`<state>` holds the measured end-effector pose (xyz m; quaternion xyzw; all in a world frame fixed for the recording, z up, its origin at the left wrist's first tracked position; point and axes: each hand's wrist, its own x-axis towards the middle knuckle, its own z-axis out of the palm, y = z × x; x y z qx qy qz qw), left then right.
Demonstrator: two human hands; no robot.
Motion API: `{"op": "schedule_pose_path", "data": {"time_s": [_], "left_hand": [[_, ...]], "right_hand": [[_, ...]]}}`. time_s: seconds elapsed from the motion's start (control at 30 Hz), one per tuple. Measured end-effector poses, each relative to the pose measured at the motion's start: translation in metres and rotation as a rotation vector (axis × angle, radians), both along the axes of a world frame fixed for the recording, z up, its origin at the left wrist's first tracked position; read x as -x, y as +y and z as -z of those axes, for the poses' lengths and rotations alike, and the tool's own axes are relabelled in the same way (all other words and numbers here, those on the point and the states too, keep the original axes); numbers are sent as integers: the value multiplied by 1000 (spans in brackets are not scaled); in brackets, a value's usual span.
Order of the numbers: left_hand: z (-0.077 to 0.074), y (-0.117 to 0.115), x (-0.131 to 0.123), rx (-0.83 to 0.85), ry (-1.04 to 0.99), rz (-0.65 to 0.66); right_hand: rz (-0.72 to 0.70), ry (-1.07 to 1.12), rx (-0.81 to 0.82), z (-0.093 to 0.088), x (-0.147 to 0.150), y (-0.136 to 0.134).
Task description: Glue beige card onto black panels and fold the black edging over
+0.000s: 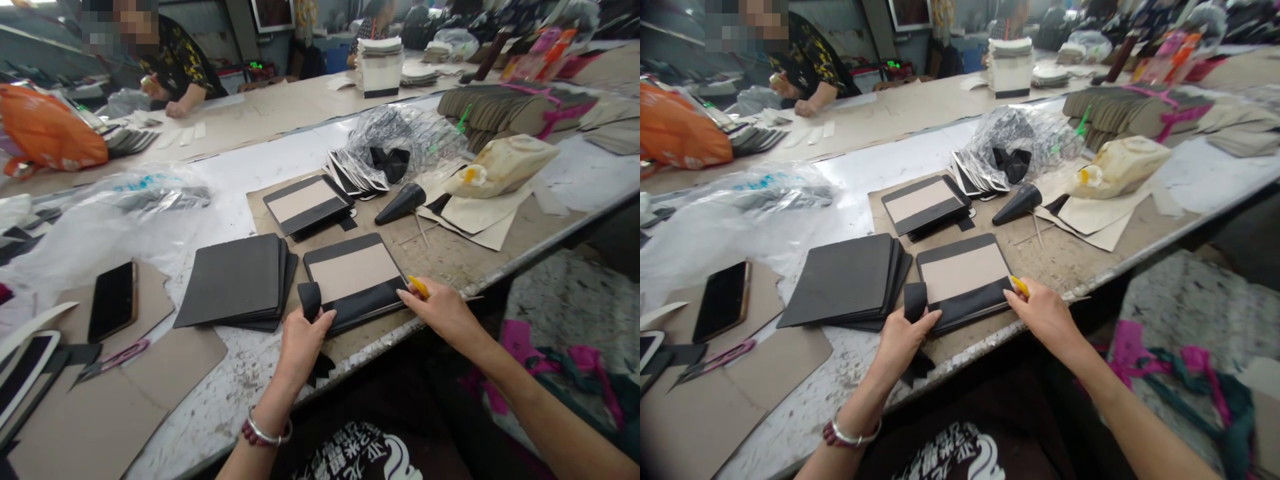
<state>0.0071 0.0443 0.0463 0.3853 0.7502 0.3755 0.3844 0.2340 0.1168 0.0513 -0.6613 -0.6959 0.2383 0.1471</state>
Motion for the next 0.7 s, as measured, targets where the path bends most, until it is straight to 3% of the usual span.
{"op": "schedule_pose_path", "data": {"time_s": [0.2, 0.7], "left_hand": [[7, 1, 4, 15, 12, 76], [8, 2, 2, 6, -103, 46]], "right_hand": [[-22, 107, -35, -3, 0, 3], [4, 82, -39, 1, -2, 5]]}}
